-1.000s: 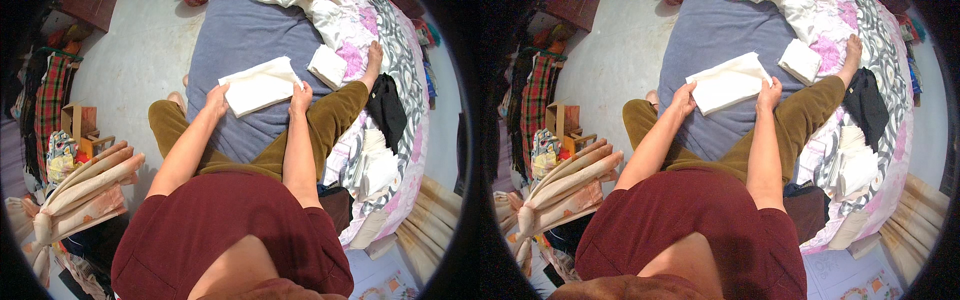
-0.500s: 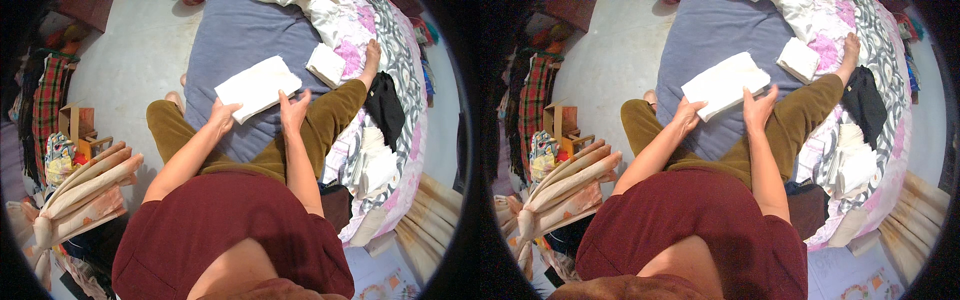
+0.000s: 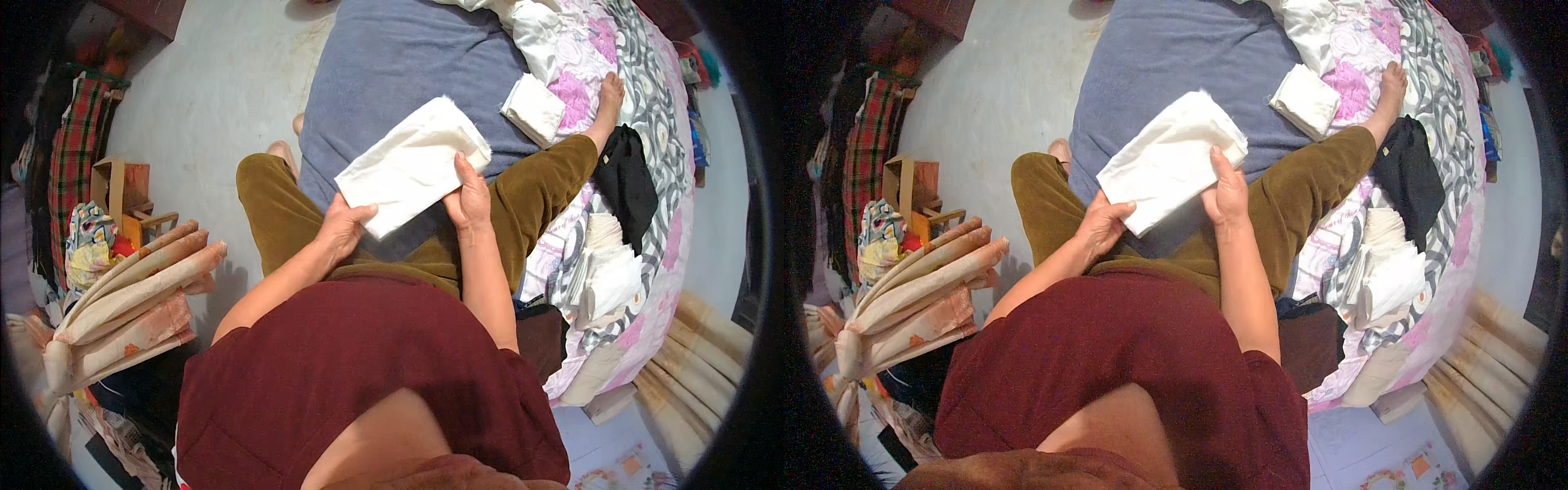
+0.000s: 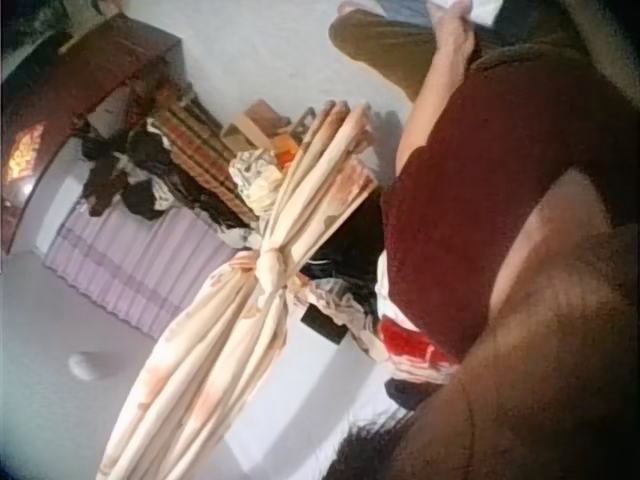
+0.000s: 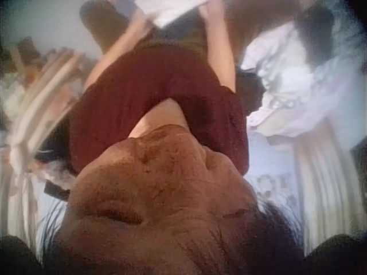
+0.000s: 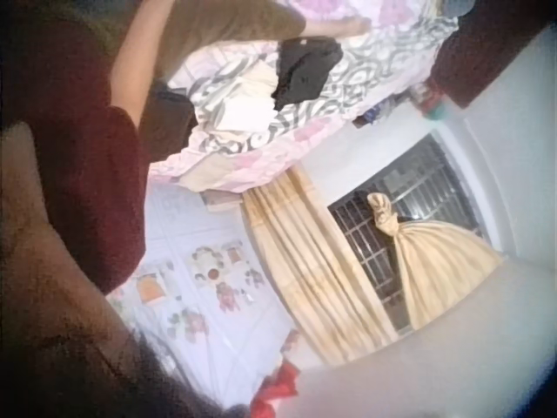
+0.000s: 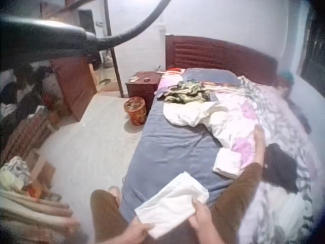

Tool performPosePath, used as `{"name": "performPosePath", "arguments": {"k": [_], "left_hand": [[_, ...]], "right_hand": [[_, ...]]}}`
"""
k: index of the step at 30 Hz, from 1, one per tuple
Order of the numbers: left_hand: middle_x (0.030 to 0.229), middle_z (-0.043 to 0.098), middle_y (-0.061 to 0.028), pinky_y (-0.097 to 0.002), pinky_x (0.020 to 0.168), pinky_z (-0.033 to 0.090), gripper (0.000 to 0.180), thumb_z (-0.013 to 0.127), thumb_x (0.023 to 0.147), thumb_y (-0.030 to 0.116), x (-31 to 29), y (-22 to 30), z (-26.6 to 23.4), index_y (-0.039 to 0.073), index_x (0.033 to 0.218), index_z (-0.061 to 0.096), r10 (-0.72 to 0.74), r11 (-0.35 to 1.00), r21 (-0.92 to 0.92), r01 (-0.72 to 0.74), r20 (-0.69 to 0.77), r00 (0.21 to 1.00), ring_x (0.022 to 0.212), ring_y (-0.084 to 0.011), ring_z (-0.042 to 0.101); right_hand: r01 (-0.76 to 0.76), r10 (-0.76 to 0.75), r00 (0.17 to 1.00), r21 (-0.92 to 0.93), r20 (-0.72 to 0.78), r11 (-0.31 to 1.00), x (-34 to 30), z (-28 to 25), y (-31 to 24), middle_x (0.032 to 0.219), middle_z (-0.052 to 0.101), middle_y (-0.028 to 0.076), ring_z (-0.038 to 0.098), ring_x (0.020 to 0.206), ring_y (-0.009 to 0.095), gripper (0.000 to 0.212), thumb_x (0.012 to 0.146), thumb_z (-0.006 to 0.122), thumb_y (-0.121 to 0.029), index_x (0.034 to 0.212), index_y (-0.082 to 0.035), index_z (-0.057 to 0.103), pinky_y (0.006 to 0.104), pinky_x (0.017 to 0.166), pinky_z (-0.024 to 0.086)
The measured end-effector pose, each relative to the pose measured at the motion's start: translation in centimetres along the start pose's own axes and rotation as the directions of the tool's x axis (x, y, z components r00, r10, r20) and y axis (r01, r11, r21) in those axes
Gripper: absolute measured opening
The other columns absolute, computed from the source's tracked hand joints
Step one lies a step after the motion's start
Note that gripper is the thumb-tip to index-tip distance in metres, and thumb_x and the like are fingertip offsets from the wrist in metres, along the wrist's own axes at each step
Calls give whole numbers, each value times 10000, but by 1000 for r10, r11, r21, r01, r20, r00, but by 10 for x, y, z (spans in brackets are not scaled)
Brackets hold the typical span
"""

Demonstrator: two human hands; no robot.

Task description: The person sits cross-legged on the floor and folds several white cloth items one by one. They unfold each item, smooth it out, fold it into a compact rectangle, and place it on a growing stack to their right.

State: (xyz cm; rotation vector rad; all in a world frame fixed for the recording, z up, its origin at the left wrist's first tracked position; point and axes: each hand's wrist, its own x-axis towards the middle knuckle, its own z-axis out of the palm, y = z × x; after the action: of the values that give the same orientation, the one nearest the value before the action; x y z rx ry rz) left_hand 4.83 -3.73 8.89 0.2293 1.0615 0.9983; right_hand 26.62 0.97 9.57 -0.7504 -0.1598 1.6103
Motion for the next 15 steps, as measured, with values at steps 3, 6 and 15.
{"name": "performPosePath", "arguments": {"k": [3, 6, 15], "left_hand": [[1247, 510, -124, -317, 942, 477, 738, 684, 810, -1, -3, 18, -10, 48, 1421, 272, 151, 985, 110, -136, -141, 979, 1075, -205, 546], [1278, 495, -117, -330, 985, 437, 656, 682, 827, 14, -12, 50, 3, 36, 1393, 351, 550, 785, 331, -523, 15, 835, 1147, -203, 496], [1229, 588, -70, -353, 1002, 369, 428, 812, 663, 110, -68, 148, 65, 118, 1067, 670, 606, -223, 323, -920, 785, 129, 1220, -265, 462]], "right_hand": [[132, -121, 991, -201, 63, 971, -24, 29, -14, 1227, 590, 81, 557, 1139, 212, 333, 929, 606, -90, 1249, -27, 537, 383, 995, 447], [252, -173, 949, -306, 262, 918, -48, 52, -28, 1220, 605, 74, 563, 1129, 194, 348, 919, 611, -56, 1258, -11, 551, 340, 958, 446], [406, -216, 905, -592, 367, 696, -80, 93, -36, 1055, 667, 44, 595, 951, 100, 270, 899, 634, -44, 1158, 31, 616, 245, 844, 463]]}}
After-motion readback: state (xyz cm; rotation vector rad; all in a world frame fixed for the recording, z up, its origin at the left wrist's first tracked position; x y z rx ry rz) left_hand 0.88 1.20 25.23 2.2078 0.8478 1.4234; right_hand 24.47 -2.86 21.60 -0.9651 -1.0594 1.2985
